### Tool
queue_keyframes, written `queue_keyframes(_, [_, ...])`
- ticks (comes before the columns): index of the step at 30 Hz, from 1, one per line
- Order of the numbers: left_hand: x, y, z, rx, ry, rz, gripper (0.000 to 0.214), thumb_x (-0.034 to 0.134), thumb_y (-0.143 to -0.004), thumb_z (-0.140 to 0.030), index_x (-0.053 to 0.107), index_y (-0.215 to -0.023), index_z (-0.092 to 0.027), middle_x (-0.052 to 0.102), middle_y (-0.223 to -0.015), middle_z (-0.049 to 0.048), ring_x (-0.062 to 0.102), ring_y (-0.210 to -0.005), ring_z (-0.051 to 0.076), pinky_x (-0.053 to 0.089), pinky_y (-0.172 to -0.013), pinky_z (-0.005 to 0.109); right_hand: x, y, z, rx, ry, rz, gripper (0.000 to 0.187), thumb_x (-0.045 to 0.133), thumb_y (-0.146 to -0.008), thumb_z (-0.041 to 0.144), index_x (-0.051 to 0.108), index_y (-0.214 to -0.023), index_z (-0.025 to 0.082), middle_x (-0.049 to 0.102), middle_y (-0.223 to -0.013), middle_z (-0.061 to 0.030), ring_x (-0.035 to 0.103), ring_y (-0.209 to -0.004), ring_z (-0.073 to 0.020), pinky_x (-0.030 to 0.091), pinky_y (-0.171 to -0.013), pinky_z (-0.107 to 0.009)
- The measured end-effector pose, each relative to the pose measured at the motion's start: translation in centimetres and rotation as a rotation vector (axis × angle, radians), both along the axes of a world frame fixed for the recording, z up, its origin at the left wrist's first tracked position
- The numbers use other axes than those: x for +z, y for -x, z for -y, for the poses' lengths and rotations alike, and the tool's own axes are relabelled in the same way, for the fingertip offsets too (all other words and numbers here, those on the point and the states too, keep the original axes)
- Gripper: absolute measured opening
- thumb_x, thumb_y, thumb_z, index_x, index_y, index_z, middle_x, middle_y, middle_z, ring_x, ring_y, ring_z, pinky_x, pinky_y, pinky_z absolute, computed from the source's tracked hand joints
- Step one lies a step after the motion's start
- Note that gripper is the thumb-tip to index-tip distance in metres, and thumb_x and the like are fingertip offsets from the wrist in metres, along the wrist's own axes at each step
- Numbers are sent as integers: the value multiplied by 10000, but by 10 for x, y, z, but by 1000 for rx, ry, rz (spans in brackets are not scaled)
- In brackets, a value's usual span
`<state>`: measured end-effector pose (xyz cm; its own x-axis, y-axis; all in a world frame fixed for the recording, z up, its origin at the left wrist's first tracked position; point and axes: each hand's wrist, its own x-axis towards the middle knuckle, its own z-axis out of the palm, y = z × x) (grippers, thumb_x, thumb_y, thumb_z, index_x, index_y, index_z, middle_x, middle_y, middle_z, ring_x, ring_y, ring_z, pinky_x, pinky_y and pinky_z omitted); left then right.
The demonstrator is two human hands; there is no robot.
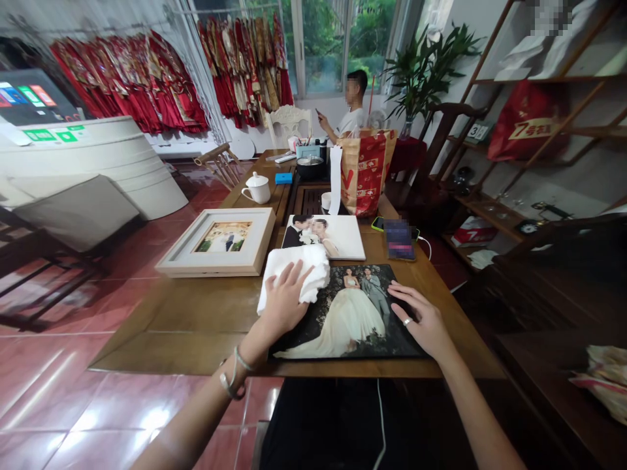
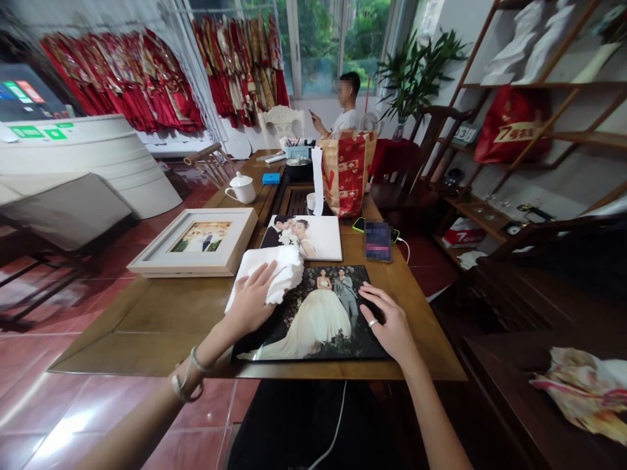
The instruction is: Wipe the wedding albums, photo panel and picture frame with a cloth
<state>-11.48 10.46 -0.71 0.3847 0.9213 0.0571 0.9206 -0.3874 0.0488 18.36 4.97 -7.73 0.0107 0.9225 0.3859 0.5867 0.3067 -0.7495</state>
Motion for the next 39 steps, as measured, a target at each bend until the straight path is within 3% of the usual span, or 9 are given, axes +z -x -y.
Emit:
queue_keyframes(8, [7, 3, 102, 3, 119, -51, 950, 484, -609, -64, 194, -1474, -331, 81, -1560, -18, 95, -1428, 252, 178, -1084, 493, 4, 1, 3, -18, 8, 26, 278, 538, -878, 313, 641, -1127, 243, 608, -1250, -82, 540, -1215, -253, 403, -1052, -461])
queue_keyframes(11, [7, 2, 127, -37, 153, -39, 986, 486, -571, -65, 195, -1473, -342, 73, -1559, -19, 97, -1427, 260, 157, -1089, 503, 4, 1, 3, -21, 4, 29, 278, 540, -876, 319, 646, -1124, 251, 610, -1249, -80, 545, -1209, -258, 408, -1047, -467])
queue_keyframes(14, [8, 2, 121, -54, 181, -18, 901, 485, -633, -95, 238, -1460, -354, 90, -1559, -20, 126, -1421, 277, 195, -1071, 518, 2, 0, 2, -17, 1, 28, 282, 545, -873, 326, 647, -1126, 255, 610, -1249, -77, 543, -1212, -258, 409, -1047, -465])
queue_keyframes(22, [9, -16, 23, -68, 115, -2, 819, 492, -720, -108, 223, -1468, -303, 147, -1559, 77, 56, -1426, 304, 40, -1066, 652, 1, -2, 1, -15, 5, 24, 282, 553, -870, 334, 650, -1121, 250, 616, -1243, -76, 550, -1204, -250, 409, -1046, -450])
queue_keyframes(25, [10, -23, 6, -59, 129, 5, 745, 473, -777, -116, 241, -1464, -285, 150, -1558, 83, 55, -1424, 315, 71, -1061, 664, 1, -1, 1, -14, -5, 18, 276, 551, -871, 326, 653, -1114, 244, 617, -1237, -82, 547, -1208, -252, 407, -1049, -456])
queue_keyframes(28, [11, -26, 18, -51, 162, 6, 738, 472, -775, -113, 255, -1461, -278, 136, -1561, 73, 42, -1424, 313, 83, -1077, 642, 2, -1, 1, -12, -5, 13, 276, 550, -870, 323, 654, -1114, 246, 619, -1234, -85, 546, -1209, -259, 410, -1047, -467])
queue_keyframes(35, [10, -30, 109, -83, 322, -46, 996, 590, -608, -103, 164, -1475, -346, -37, -1563, 27, -109, -1410, 315, -61, -1073, 639, 2, 0, 2, -28, -11, 32, 279, 548, -868, 326, 655, -1114, 249, 625, -1229, -84, 560, -1193, -261, 412, -1042, -473])
queue_keyframes(39, [6, -34, 131, -123, 346, -16, 962, 629, -650, -194, 159, -1474, -356, -35, -1562, 29, -95, -1407, 339, -95, -1057, 653, 3, -1, 2, -23, -16, 38, 276, 547, -868, 321, 656, -1111, 249, 624, -1231, -83, 562, -1191, -260, 410, -1044, -469])
